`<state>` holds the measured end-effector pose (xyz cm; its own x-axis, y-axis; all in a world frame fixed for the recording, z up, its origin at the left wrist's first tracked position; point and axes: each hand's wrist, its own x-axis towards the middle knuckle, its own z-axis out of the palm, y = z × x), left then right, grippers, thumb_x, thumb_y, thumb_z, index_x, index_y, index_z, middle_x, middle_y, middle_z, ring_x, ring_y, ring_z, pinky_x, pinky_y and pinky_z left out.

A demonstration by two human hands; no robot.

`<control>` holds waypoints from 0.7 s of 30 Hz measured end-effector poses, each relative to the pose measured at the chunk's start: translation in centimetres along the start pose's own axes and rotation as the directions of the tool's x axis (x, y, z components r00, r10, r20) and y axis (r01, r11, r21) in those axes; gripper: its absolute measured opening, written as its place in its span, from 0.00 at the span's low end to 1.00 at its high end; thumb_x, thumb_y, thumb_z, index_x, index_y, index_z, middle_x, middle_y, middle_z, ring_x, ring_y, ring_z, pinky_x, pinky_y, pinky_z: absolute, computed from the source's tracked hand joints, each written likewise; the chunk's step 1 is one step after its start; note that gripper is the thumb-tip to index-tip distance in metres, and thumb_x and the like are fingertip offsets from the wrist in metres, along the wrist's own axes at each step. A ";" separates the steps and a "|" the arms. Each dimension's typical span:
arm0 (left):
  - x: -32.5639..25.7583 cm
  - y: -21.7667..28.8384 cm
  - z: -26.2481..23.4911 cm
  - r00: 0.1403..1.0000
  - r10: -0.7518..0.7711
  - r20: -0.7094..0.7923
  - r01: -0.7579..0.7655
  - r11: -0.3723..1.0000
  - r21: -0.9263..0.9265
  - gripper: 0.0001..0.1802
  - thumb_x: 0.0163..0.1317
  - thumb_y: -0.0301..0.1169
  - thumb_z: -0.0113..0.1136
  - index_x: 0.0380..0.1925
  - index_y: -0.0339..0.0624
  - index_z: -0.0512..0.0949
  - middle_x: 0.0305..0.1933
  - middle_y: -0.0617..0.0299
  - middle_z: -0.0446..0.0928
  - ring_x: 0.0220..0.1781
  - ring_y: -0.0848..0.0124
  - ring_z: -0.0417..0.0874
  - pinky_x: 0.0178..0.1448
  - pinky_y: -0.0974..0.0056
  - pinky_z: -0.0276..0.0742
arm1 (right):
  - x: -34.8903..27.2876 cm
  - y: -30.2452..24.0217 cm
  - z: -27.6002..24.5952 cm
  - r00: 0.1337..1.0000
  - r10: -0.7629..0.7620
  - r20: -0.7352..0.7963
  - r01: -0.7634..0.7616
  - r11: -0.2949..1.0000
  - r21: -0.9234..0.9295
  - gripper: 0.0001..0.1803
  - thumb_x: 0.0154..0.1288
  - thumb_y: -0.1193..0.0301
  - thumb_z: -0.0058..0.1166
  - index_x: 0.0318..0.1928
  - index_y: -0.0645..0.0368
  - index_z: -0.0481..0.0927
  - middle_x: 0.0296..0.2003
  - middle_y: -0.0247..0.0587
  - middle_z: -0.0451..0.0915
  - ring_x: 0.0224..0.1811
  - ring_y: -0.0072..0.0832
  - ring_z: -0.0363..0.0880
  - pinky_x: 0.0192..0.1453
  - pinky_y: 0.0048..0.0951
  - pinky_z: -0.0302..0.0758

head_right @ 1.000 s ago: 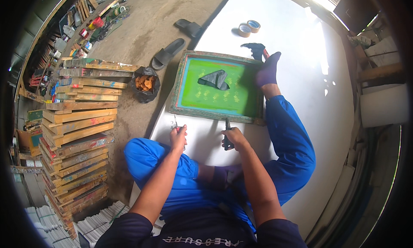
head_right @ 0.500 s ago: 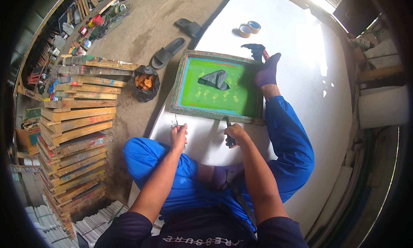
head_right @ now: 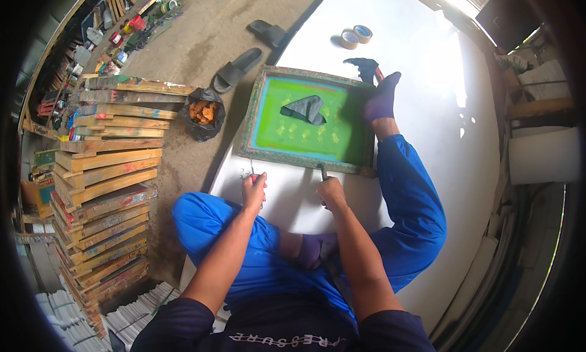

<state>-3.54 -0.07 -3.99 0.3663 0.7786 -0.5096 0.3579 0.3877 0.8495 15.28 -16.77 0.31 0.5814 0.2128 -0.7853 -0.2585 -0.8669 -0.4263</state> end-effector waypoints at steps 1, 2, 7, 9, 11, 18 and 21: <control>0.1 -0.1 0.0 1.000 -0.008 0.006 0.008 1.000 0.018 0.17 0.69 0.42 0.66 0.32 0.40 0.76 0.26 0.64 0.75 0.11 0.78 0.67 0.14 0.67 0.62 | -0.1 0.1 0.0 1.000 -0.009 -0.009 0.009 1.000 0.017 0.12 0.65 0.72 0.46 0.38 0.66 0.81 0.24 0.45 0.80 0.21 0.33 0.81 0.21 0.38 0.76; 0.1 -0.3 0.0 1.000 -0.011 0.004 0.011 1.000 0.028 0.17 0.69 0.42 0.66 0.32 0.40 0.76 0.26 0.64 0.75 0.11 0.78 0.67 0.14 0.67 0.62 | -0.2 0.2 0.0 1.000 -0.018 -0.019 0.018 0.999 0.033 0.12 0.65 0.72 0.46 0.37 0.66 0.81 0.23 0.45 0.81 0.21 0.33 0.81 0.22 0.38 0.76; 0.3 -0.1 0.3 1.000 -0.008 -0.012 0.009 0.997 0.071 0.16 0.69 0.42 0.66 0.32 0.41 0.76 0.26 0.64 0.75 0.11 0.77 0.67 0.14 0.66 0.61 | 0.4 1.0 0.2 0.996 -0.074 -0.044 0.075 0.997 0.027 0.09 0.63 0.74 0.47 0.33 0.65 0.80 0.20 0.44 0.78 0.19 0.35 0.80 0.20 0.40 0.74; 0.1 0.3 0.4 1.000 -0.011 0.005 0.011 0.998 0.061 0.16 0.68 0.42 0.66 0.32 0.41 0.76 0.26 0.64 0.75 0.11 0.77 0.67 0.14 0.66 0.61 | 1.2 1.6 0.2 0.995 -0.101 0.007 0.099 0.987 0.125 0.08 0.61 0.75 0.49 0.32 0.65 0.80 0.19 0.44 0.77 0.18 0.35 0.78 0.19 0.40 0.73; -0.1 0.4 0.4 1.000 -0.018 0.016 0.017 0.999 0.050 0.16 0.68 0.42 0.66 0.32 0.41 0.76 0.26 0.64 0.75 0.11 0.78 0.67 0.14 0.67 0.61 | 2.3 2.8 -0.1 0.985 -0.140 0.104 0.103 0.948 0.301 0.05 0.59 0.76 0.51 0.31 0.65 0.78 0.19 0.44 0.76 0.17 0.34 0.77 0.18 0.40 0.72; -1.0 0.6 -0.3 0.998 -0.031 0.060 0.035 0.997 -0.068 0.16 0.69 0.41 0.67 0.34 0.38 0.81 0.27 0.62 0.79 0.10 0.78 0.67 0.13 0.68 0.61 | 0.2 4.4 1.0 0.895 -0.311 0.320 0.072 0.808 0.585 0.06 0.54 0.80 0.55 0.34 0.62 0.76 0.21 0.44 0.77 0.17 0.35 0.78 0.21 0.37 0.76; -1.5 1.0 -0.4 0.988 -0.007 0.155 0.019 0.997 -0.076 0.18 0.69 0.42 0.67 0.42 0.36 0.83 0.30 0.60 0.81 0.12 0.80 0.68 0.15 0.70 0.63 | -1.8 3.5 3.5 0.844 -0.349 0.408 0.110 0.857 0.504 0.07 0.54 0.80 0.57 0.35 0.63 0.77 0.22 0.44 0.78 0.17 0.34 0.78 0.22 0.36 0.76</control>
<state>-4.03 -0.67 -2.34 0.4921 0.6902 -0.5305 0.2984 0.4386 0.8477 10.63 -18.63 -1.28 0.2655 0.6658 -0.6973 -0.5460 -0.4922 -0.6779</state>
